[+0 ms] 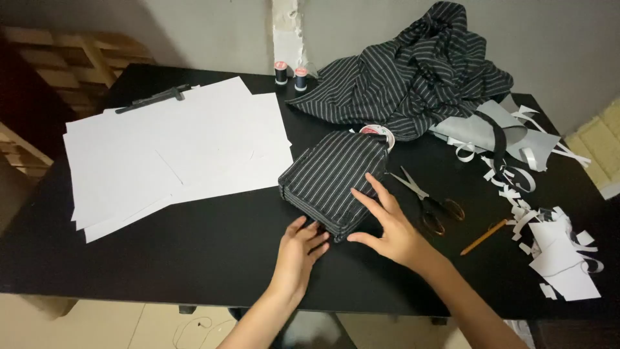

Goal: Inspecting a handmade striped fabric pouch and trimming excess material and loose threads with scissors.

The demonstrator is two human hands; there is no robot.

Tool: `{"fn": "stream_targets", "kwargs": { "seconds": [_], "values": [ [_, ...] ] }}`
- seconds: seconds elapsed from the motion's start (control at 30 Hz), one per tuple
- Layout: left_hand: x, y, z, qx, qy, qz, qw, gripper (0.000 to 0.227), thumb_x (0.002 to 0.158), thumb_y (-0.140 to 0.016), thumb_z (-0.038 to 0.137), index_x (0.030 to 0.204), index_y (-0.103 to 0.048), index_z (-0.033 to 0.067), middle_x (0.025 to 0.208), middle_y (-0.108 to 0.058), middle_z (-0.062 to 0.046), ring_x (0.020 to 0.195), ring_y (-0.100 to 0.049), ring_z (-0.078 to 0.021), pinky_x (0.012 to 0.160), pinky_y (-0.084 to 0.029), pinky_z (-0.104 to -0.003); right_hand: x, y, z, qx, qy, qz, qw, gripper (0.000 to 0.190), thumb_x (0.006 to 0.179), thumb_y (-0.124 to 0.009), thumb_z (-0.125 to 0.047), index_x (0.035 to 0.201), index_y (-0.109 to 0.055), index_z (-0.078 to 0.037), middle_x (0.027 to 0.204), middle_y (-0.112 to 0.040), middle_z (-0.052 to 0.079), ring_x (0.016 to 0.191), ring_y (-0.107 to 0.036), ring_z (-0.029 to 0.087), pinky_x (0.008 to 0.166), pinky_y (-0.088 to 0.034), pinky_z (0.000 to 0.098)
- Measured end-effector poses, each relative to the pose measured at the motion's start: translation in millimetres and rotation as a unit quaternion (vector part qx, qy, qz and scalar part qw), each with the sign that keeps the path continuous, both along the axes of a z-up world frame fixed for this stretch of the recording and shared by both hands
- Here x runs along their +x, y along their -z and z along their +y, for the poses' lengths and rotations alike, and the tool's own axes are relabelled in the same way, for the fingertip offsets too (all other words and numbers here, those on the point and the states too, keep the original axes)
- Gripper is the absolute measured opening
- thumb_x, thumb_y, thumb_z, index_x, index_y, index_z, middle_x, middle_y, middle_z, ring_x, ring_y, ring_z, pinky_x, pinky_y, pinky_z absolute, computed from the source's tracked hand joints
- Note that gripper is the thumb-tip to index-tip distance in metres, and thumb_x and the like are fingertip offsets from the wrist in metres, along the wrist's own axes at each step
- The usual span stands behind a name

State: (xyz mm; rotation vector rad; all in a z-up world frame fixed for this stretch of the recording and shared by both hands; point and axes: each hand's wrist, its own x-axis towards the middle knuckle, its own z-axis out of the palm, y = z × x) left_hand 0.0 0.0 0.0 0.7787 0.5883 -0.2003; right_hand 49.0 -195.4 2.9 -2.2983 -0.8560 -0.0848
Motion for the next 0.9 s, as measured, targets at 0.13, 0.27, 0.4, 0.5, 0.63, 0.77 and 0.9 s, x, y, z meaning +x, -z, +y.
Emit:
{"fn": "stream_targets", "kwargs": {
  "seconds": [0.13,0.27,0.4,0.5,0.63,0.77,0.9],
  "values": [
    [-3,-27,8,0.01,0.001,-0.033,0.999,0.022,0.084,-0.056,0.021,0.102,-0.048,0.0111,0.094,-0.053,-0.006,0.085,-0.057,-0.0236,0.079,-0.049,-0.038,-9,1,12,0.04,0.009,-0.039,0.998,0.066,0.081,-0.071,-0.026,0.138,-0.041,-0.015,0.151,-0.022,0.011,0.14,-0.023,0.034,0.107,-0.027,0.055],
    [-3,-57,15,0.004,0.076,-0.063,0.995,0.06,0.085,-0.063,0.028,0.123,-0.031,-0.0061,0.112,-0.034,-0.023,0.092,-0.048,-0.031,0.084,-0.051,-0.056,-24,-19,25,0.084,0.036,-0.063,0.994,0.046,0.076,-0.073,-0.011,0.119,-0.061,-0.018,0.14,-0.041,0.004,0.128,-0.04,0.023,0.107,-0.031,0.0422],
    [12,-23,12,-0.107,-0.041,-0.104,0.988,0.028,0.081,-0.066,0.005,0.103,-0.05,0.0061,0.093,-0.053,-0.01,0.08,-0.06,-0.0247,0.069,-0.053,-0.044,-29,-35,33,0.216,0.105,-0.22,0.946,0.05,0.08,-0.066,0.001,0.125,-0.054,-0.016,0.143,-0.039,0.009,0.133,-0.037,0.027,0.107,-0.033,0.0445],
    [9,-1,8,-0.06,-0.127,-0.156,0.978,0.039,0.079,-0.07,0.0,0.102,-0.04,0.0113,0.089,-0.042,-0.002,0.082,-0.047,-0.0204,0.082,-0.045,-0.04,-21,-16,26,0.336,0.17,-0.116,0.919,0.052,0.084,-0.059,0.006,0.133,-0.046,-0.006,0.133,-0.049,0.017,0.12,-0.05,0.031,0.098,-0.043,0.0441],
    [3,-15,-9,-0.126,-0.173,-0.212,0.953,0.041,0.078,-0.066,-0.003,0.077,-0.032,0.0196,0.065,-0.037,0.008,0.068,-0.046,-0.0025,0.083,-0.044,-0.029,-35,-8,54,0.369,0.133,0.056,0.918,0.029,0.089,-0.053,-0.007,0.118,-0.059,-0.005,0.131,-0.055,0.009,0.11,-0.061,0.018,0.097,-0.046,0.0267],
    [-5,-26,-12,-0.109,-0.158,-0.235,0.953,0.022,0.083,-0.065,0.0,0.064,-0.057,0.009,0.064,-0.056,-0.001,0.072,-0.055,-0.0092,0.082,-0.049,-0.029,-47,-9,72,0.342,0.134,0.013,0.93,0.048,0.083,-0.062,-0.005,0.13,-0.05,-0.003,0.121,-0.063,0.013,0.11,-0.063,0.02,0.095,-0.049,0.0281],
    [-14,-35,-17,-0.117,-0.145,-0.217,0.958,0.005,0.081,-0.063,-0.001,0.085,-0.06,0.0001,0.082,-0.064,-0.01,0.086,-0.062,-0.0181,0.093,-0.051,-0.032,-41,-12,77,0.232,0.177,-0.22,0.931,0.031,0.083,-0.068,-0.005,0.112,-0.063,0.002,0.107,-0.068,0.014,0.093,-0.067,0.021,0.086,-0.054,0.0311]
  ]
}}
